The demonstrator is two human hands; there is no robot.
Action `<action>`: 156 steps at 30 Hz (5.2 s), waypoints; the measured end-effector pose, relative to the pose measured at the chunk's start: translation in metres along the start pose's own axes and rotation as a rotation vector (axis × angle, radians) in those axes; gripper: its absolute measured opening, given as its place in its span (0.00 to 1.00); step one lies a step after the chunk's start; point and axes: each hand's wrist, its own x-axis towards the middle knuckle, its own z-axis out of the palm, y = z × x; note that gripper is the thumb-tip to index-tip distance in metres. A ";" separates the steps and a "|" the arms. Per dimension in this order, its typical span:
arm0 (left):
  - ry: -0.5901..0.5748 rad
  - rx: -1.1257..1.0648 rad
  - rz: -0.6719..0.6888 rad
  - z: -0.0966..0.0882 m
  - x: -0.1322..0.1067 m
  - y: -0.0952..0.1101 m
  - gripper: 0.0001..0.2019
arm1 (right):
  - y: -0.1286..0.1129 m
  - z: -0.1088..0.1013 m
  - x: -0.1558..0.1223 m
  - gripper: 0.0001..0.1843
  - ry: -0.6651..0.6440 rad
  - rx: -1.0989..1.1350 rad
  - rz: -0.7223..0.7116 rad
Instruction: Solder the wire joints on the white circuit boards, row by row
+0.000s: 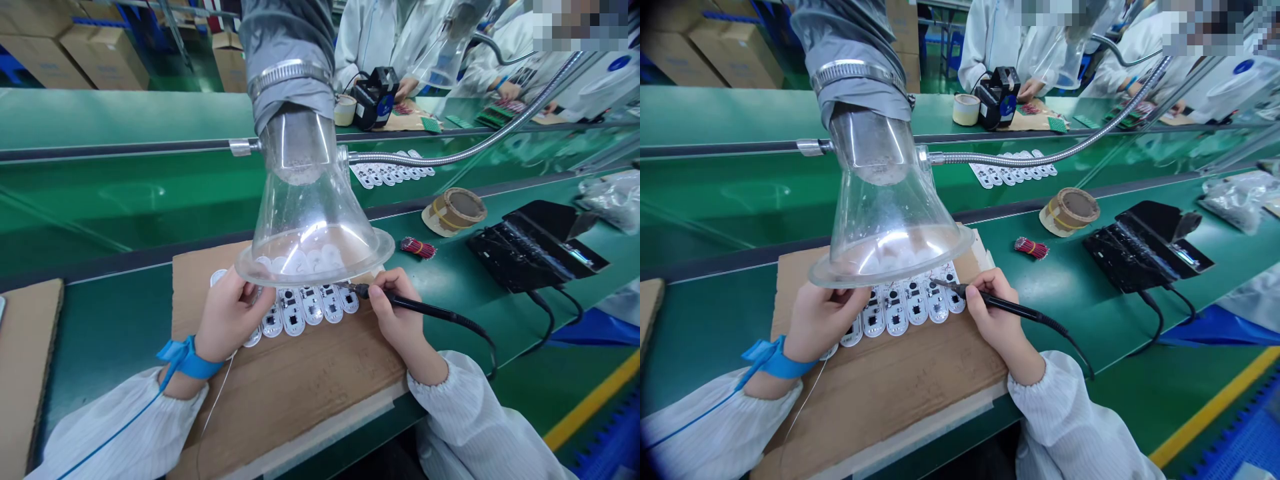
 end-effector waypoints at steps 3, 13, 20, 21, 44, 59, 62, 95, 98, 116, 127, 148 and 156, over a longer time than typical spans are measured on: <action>-0.004 -0.011 0.010 0.000 0.001 0.001 0.15 | -0.002 0.000 0.002 0.10 -0.035 0.006 0.004; -0.038 0.010 0.033 0.003 0.001 -0.001 0.20 | -0.003 0.002 0.004 0.10 -0.063 -0.003 0.015; 0.010 -0.040 0.048 0.002 0.001 0.000 0.18 | -0.023 -0.004 0.017 0.10 -0.079 -0.047 0.073; 0.027 -0.051 0.031 0.002 0.001 0.000 0.17 | -0.027 -0.005 0.018 0.10 -0.058 -0.055 0.068; 0.052 -0.026 -0.045 0.003 0.001 -0.002 0.09 | -0.010 0.021 0.010 0.08 -0.092 -0.031 0.028; 0.057 -0.002 -0.031 0.003 0.002 0.000 0.09 | -0.011 0.020 0.011 0.17 -0.019 0.017 0.037; 0.064 -0.001 -0.037 0.004 0.001 -0.001 0.08 | -0.012 0.022 0.011 0.16 -0.075 0.015 0.056; 0.171 0.011 0.053 0.007 0.000 -0.006 0.18 | -0.027 0.036 0.000 0.08 -0.205 0.045 0.103; 0.171 0.008 0.059 0.007 0.000 -0.007 0.19 | -0.028 0.037 0.001 0.08 -0.222 0.052 0.111; 0.135 0.023 0.050 0.007 0.000 -0.007 0.17 | -0.028 0.034 -0.002 0.09 -0.189 0.016 0.109; 0.141 0.019 0.046 0.009 0.001 -0.007 0.17 | -0.039 0.045 0.002 0.08 -0.248 -0.007 0.163; 0.065 0.051 -0.077 -0.008 0.010 0.001 0.11 | -0.032 0.028 0.009 0.12 -0.105 0.042 0.095; 0.070 0.340 -0.458 -0.098 -0.037 -0.050 0.10 | -0.001 -0.050 0.015 0.14 0.184 -0.030 0.159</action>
